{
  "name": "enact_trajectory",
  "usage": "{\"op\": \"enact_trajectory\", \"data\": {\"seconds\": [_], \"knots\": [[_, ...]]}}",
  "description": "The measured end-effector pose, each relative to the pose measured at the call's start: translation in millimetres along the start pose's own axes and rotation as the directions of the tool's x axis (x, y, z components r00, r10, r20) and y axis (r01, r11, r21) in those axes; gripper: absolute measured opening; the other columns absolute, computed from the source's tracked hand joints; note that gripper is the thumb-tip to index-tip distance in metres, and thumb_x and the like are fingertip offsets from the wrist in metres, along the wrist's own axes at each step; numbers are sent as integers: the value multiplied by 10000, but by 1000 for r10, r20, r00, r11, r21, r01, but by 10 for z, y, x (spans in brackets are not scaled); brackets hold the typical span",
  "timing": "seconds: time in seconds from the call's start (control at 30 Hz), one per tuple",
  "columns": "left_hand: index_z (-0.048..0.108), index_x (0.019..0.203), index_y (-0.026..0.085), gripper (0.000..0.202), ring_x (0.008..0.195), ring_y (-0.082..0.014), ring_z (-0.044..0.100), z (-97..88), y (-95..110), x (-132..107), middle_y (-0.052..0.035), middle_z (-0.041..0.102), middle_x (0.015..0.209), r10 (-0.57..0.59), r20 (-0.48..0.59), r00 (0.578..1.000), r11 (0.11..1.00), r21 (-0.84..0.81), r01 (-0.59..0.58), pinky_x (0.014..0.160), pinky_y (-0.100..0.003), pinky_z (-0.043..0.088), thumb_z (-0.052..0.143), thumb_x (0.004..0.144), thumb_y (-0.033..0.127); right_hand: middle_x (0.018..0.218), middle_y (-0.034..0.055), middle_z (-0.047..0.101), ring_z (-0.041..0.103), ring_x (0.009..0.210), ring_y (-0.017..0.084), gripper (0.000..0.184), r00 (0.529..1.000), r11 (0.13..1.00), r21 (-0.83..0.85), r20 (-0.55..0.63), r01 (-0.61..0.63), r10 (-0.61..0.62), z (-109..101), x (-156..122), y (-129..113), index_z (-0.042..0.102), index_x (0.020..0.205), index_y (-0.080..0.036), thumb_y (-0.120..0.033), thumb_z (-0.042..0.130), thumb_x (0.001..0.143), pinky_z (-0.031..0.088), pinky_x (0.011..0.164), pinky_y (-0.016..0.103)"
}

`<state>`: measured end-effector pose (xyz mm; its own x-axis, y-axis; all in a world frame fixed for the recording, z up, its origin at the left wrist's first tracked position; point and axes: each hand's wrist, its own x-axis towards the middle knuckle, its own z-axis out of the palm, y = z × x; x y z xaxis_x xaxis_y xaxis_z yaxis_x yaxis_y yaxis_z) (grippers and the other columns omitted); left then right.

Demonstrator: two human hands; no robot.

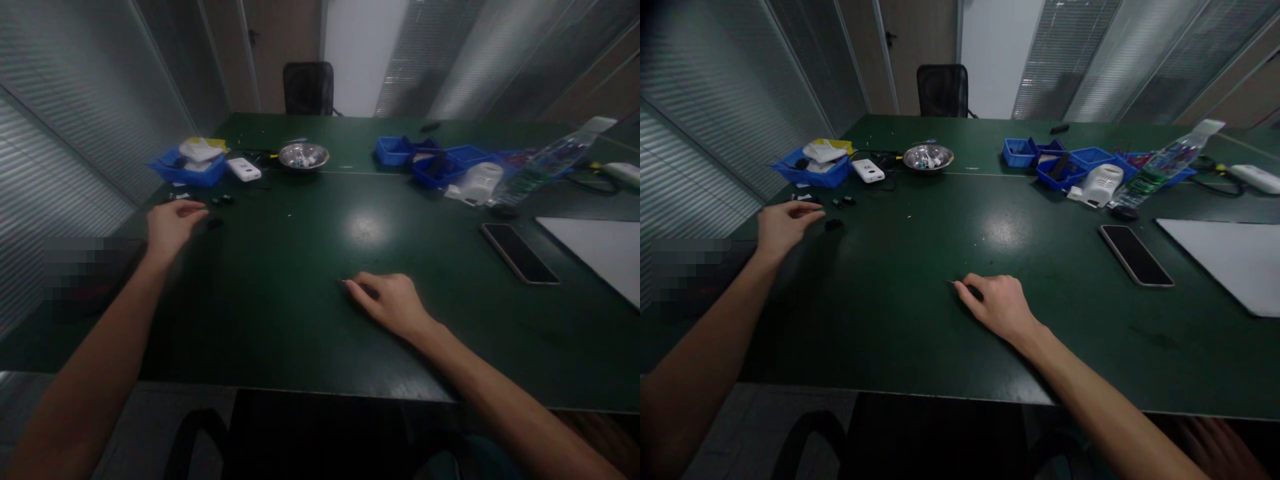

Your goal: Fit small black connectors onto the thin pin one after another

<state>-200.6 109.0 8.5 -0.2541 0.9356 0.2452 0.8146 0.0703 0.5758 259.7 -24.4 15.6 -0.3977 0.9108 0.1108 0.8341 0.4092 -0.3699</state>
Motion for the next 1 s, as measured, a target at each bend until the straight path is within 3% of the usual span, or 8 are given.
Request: {"op": "enact_trajectory", "data": {"seconds": [0.07,0.23,0.47,0.83,1.0], "knots": [[726,1180,155,362,744,-88,547,19,37,-31,22,693,928,-44,-18,999,999,-15,44,699,-199,438,752,885,362,677,0,694,611,564,134,428,1000,1000,-8,-3,-1,1,6,-1,6,737,952,-234,-505,416,1034,381,592,259],[721,1189,148,384,772,-98,555,83,81,-70,26,709,947,-147,125,981,986,-60,155,679,-192,417,768,874,364,667,-5,690,606,553,134,434,1000,1000,-20,-3,-2,2,23,-3,26,731,947,-240,-517,409,1035,370,579,261],[736,1155,149,355,770,-93,546,114,31,-53,45,714,924,-148,79,986,988,-25,151,724,-202,410,779,862,345,685,2,705,620,559,135,440,1000,1000,-16,8,12,-12,25,3,28,739,962,-238,-517,407,1036,380,578,264],[734,1138,124,406,820,-119,578,184,-77,4,-16,720,962,-281,135,950,902,-300,309,748,-224,429,843,762,230,674,-7,699,615,551,135,443,1000,999,-33,-3,13,-13,43,-9,35,729,934,-244,-521,399,1038,370,582,267],[728,1146,120,386,828,-112,569,164,-59,6,2,708,948,-280,138,950,921,-242,306,752,-214,415,823,787,226,659,-3,694,615,550,140,444,1000,999,-53,-3,12,-13,54,-1,38,727,917,-242,-521,402,1036,366,588,272]]}}
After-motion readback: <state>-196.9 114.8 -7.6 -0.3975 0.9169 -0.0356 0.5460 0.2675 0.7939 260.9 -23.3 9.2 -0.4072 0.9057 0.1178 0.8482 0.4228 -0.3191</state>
